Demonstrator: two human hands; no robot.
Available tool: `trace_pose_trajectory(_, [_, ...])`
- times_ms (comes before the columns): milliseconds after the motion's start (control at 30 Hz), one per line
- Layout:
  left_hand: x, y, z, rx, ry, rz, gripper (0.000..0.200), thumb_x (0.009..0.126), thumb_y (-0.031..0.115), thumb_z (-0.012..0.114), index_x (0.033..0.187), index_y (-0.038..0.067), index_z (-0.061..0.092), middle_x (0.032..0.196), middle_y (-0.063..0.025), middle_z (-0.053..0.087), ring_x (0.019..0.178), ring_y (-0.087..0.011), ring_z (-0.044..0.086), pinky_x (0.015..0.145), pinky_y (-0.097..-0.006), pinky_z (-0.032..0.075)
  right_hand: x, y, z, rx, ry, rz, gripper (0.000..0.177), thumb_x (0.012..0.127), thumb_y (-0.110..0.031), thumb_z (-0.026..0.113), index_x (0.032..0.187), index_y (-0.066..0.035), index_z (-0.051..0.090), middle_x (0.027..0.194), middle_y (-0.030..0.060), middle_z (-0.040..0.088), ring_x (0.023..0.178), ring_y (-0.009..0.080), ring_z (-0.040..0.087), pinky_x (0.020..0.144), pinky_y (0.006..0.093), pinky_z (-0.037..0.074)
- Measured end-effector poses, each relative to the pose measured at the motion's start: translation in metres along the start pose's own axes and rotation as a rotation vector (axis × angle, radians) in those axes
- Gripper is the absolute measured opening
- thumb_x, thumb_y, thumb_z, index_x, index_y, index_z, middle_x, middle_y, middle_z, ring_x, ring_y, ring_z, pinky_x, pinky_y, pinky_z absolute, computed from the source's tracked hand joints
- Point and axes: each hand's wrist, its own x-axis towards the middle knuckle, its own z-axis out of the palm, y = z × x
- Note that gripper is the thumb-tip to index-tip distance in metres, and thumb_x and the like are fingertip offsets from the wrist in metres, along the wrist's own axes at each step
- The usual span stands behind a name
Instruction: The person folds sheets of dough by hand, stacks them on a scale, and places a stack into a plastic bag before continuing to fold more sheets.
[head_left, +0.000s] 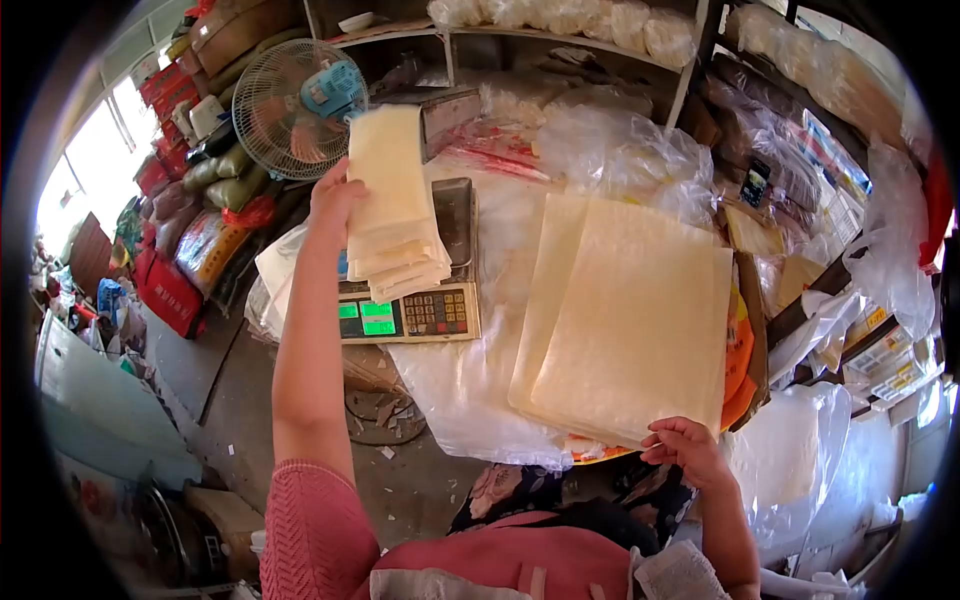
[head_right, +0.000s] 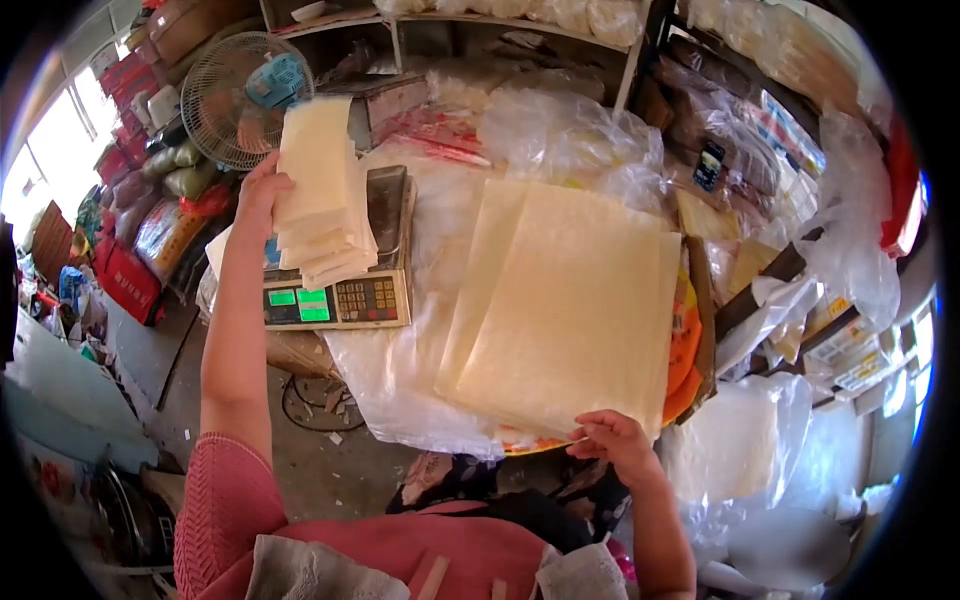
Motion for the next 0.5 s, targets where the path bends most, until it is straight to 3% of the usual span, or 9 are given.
trace_pose_trajectory(67, [0.003, -0.021, -0.011, 0.104, 0.003, -0.185, 0.073, 0.067, 0.0, 0.06, 0.137, 0.002, 0.042, 0.113, -0.0075, 0.062, 0.09, -0.0206, 0.061, 0.08, -0.0297, 0.049, -0.006, 0.001, -0.004, 0.01, 0.028, 0.005, 0.027, 0.092, -0.016, 0.054, 0.112, 0.002, 0.054, 0.096, 0.0156, 0.065, 0.082, 0.0273, 0.068, 0.074, 0.0339, 0.056])
trace_pose_trajectory(167, [0.025, -0.046, -0.032, 0.623, 0.103, 0.0, 0.059, 0.065, 0.01, 0.062, 0.123, 0.004, 0.056, 0.11, -0.0121, 0.063, 0.096, -0.0269, 0.06, 0.085, -0.0357, 0.046, -0.001, 0.009, 0.016, 0.054, 0.059, 0.042, 0.025, 0.093, -0.016, 0.055, 0.111, 0.002, 0.056, 0.094, 0.0134, 0.065, 0.079, 0.0205, 0.067, 0.072, 0.0293, 0.055])
trace_pose_trajectory(200, [0.047, -0.06, -0.044, 0.736, 0.024, 0.032, 0.058, 0.065, 0.013, 0.062, 0.123, 0.004, 0.057, 0.117, -0.0137, 0.06, 0.101, -0.0278, 0.058, 0.087, -0.0371, 0.046, 0.004, 0.011, 0.008, 0.001, 0.079, -0.008, 0.024, 0.093, -0.016, 0.055, 0.109, 0.001, 0.057, 0.092, 0.0126, 0.065, 0.078, 0.0194, 0.067, 0.071, 0.0287, 0.055])
trace_pose_trajectory(300, [0.023, -0.073, -0.02, 1.065, 0.0, 0.296, 0.054, 0.073, 0.016, 0.057, 0.127, 0.008, 0.054, 0.136, -0.0131, 0.046, 0.121, -0.0264, 0.046, 0.096, -0.0398, 0.04, 0.01, 0.01, 0.009, -0.175, 0.203, -0.103, 0.023, 0.092, -0.017, 0.057, 0.105, 0.002, 0.06, 0.087, 0.0098, 0.066, 0.076, 0.0156, 0.065, 0.069, 0.0275, 0.054])
trace_pose_trajectory(400, [0.027, -0.123, -0.019, 1.445, -0.16, 0.504, 0.051, 0.082, 0.015, 0.049, 0.133, 0.011, 0.048, 0.146, -0.008, 0.035, 0.134, -0.0236, 0.032, 0.104, -0.0412, 0.033, 0.028, 0.008, 0.022, -0.594, 0.215, -0.388, 0.022, 0.09, -0.015, 0.059, 0.105, 0.002, 0.061, 0.088, 0.0103, 0.067, 0.077, 0.015, 0.065, 0.069, 0.0268, 0.052])
trace_pose_trajectory(433, [0.026, -0.118, -0.013, 1.441, -0.17, 0.457, 0.051, 0.083, 0.013, 0.046, 0.134, 0.011, 0.046, 0.146, -0.0074, 0.035, 0.135, -0.023, 0.031, 0.105, -0.0419, 0.032, 0.034, 0.007, 0.031, -0.758, 0.224, -0.464, 0.023, 0.09, -0.014, 0.059, 0.107, 0.002, 0.061, 0.089, 0.0102, 0.066, 0.077, 0.0145, 0.065, 0.07, 0.0256, 0.051])
trace_pose_trajectory(500, [0.022, -0.104, -0.007, 1.427, -0.179, 0.359, 0.05, 0.086, 0.011, 0.042, 0.137, 0.012, 0.043, 0.146, -0.0061, 0.036, 0.136, -0.0217, 0.03, 0.107, -0.0434, 0.028, 0.046, 0.01, 0.038, -1.008, 0.181, -0.687, 0.023, 0.087, -0.012, 0.059, 0.107, -0.002, 0.062, 0.094, 0.0115, 0.065, 0.087, 0.0219, 0.063, 0.077, 0.033, 0.049])
